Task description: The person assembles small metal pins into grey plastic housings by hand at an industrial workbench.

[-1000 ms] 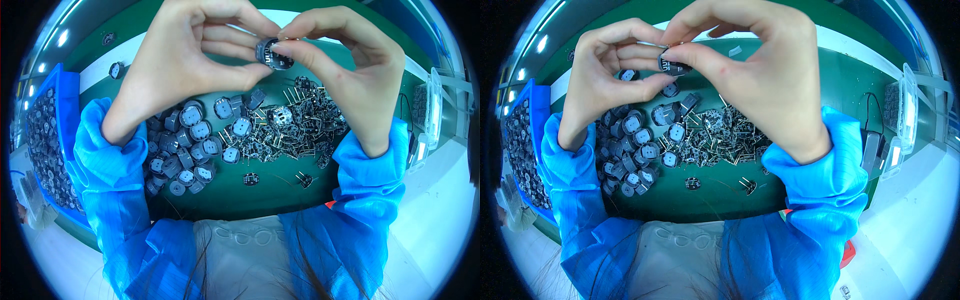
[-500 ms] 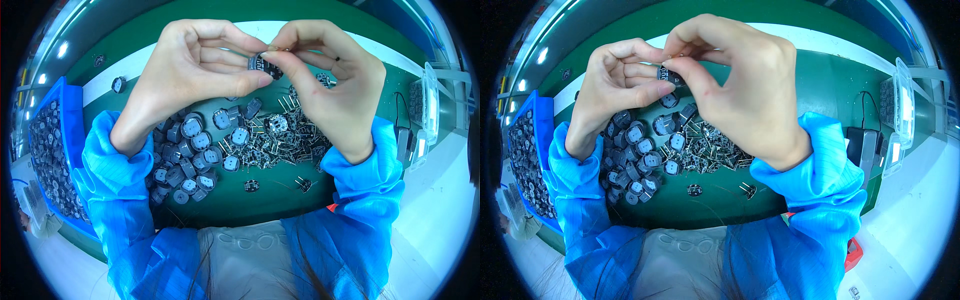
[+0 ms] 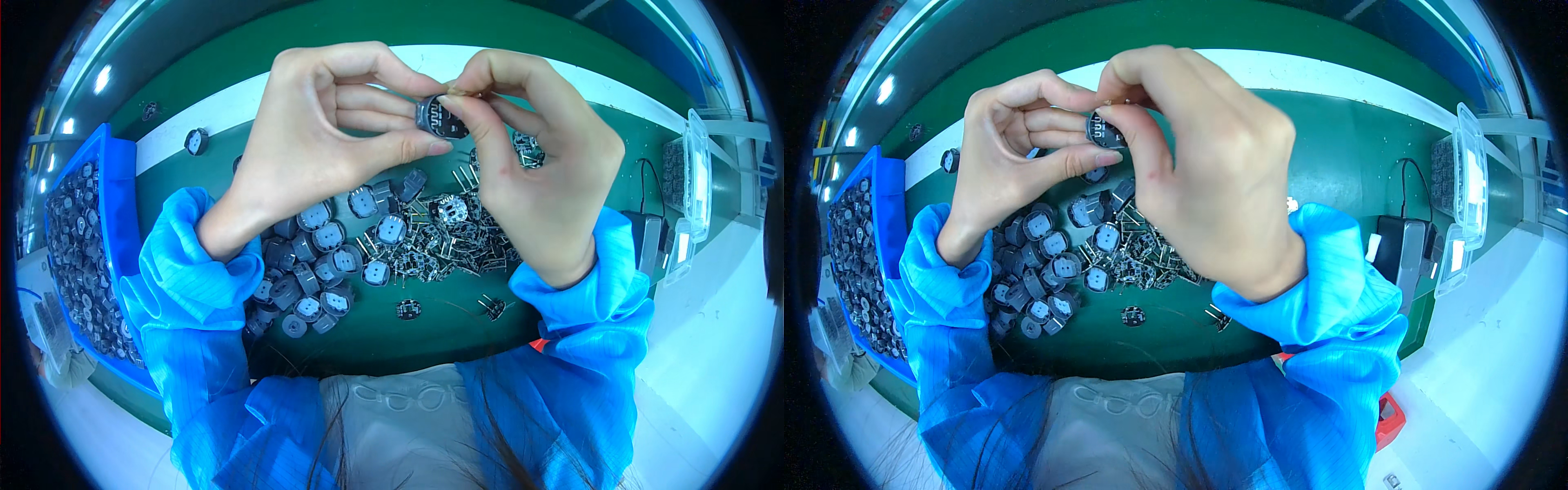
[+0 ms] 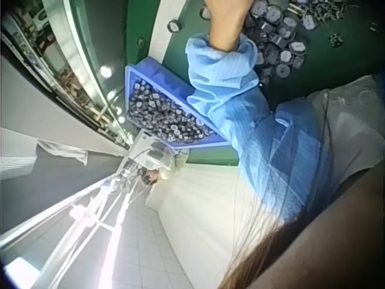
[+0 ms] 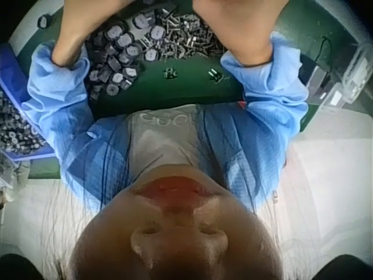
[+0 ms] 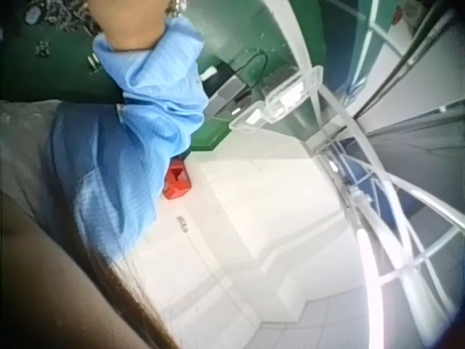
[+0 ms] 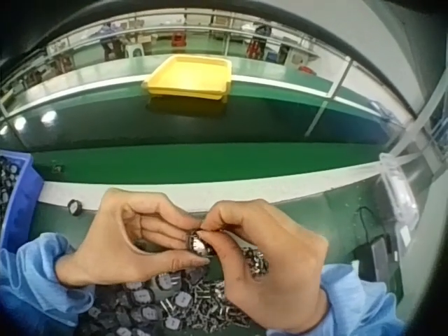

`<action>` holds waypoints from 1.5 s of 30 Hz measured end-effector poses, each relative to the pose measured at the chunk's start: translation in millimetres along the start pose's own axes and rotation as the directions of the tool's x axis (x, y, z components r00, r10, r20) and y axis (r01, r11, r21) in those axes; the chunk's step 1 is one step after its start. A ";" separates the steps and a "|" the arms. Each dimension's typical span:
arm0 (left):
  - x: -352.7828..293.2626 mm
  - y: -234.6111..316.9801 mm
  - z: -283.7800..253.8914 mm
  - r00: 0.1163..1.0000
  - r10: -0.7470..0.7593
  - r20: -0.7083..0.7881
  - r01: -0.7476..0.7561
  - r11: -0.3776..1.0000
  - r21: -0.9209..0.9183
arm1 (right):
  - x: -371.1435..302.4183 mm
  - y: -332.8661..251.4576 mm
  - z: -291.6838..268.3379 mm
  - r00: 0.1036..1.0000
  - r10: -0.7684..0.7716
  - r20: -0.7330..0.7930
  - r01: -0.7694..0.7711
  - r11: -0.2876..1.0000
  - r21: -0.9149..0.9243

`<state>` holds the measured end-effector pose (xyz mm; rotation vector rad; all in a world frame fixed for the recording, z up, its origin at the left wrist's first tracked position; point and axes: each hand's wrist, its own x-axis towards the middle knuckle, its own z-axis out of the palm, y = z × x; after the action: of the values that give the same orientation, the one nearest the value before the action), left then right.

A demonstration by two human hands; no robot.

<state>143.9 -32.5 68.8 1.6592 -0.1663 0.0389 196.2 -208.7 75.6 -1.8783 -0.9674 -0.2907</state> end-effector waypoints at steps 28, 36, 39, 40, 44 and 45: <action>-2.8 3.1 -6.0 0.992 -0.042 -0.118 0.047 0.998 0.037 | 3.7 6.9 0.9 0.855 0.343 0.388 -0.474 0.821 0.318; 5.1 7.8 -26.4 0.990 -0.138 -0.009 0.138 0.989 0.059 | 20.4 31.4 -10.2 0.779 0.309 0.546 -0.589 0.659 0.467; 8.8 2.4 -26.2 0.983 -0.161 0.091 0.156 0.986 0.061 | 20.6 32.7 -12.2 0.784 0.300 0.543 -0.577 0.675 0.460; 6.8 1.9 -23.0 0.983 -0.162 0.089 0.157 0.986 0.060 | 19.9 31.8 -12.0 0.778 0.295 0.555 -0.576 0.688 0.442; 6.5 1.2 -22.4 0.992 -0.114 0.045 0.115 0.993 -0.018 | 20.4 28.0 -12.8 0.817 0.250 0.520 -0.472 0.808 0.354; 9.2 1.4 -25.8 0.985 -0.143 0.098 0.148 0.988 -0.053 | 22.0 27.2 -14.4 0.817 0.246 0.521 -0.462 0.821 0.336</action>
<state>154.7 -7.8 73.9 1.6104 -0.1157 -0.1533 233.4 -215.7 77.7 -1.6676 -0.8517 0.6005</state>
